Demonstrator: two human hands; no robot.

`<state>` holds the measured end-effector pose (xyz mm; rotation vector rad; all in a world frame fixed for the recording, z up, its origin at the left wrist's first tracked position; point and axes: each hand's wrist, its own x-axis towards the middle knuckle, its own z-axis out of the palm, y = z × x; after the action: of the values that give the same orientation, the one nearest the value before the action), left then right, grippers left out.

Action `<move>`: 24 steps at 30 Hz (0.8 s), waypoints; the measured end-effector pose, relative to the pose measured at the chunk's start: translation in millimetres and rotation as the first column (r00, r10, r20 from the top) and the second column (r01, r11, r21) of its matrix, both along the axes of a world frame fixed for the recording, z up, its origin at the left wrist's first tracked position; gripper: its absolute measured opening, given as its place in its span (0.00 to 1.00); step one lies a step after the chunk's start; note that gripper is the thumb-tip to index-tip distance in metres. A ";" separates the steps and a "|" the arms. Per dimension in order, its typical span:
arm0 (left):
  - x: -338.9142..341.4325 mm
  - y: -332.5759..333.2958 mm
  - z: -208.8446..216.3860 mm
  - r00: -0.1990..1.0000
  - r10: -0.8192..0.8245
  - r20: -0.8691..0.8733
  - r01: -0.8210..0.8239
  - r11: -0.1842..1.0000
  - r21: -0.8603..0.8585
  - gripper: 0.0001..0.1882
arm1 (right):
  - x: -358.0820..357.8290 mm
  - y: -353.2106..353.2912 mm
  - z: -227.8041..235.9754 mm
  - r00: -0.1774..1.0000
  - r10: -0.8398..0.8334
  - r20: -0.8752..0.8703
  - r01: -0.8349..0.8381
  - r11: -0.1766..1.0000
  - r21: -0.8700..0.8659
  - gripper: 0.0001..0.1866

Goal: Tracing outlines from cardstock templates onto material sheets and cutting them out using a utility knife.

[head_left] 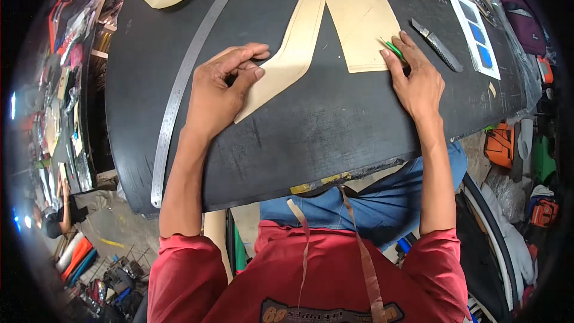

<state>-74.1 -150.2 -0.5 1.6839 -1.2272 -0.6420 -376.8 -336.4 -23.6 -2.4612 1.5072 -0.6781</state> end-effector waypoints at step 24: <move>-1.0 -4.2 3.1 0.999 -0.030 -0.013 0.031 1.000 0.006 0.18 | -14.1 34.6 10.5 0.808 0.059 0.586 -0.096 0.995 0.031 0.14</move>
<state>-75.1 -154.5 2.6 1.6663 -1.2451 -0.6746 -390.9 -301.8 -13.0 -1.9743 1.1489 -1.2160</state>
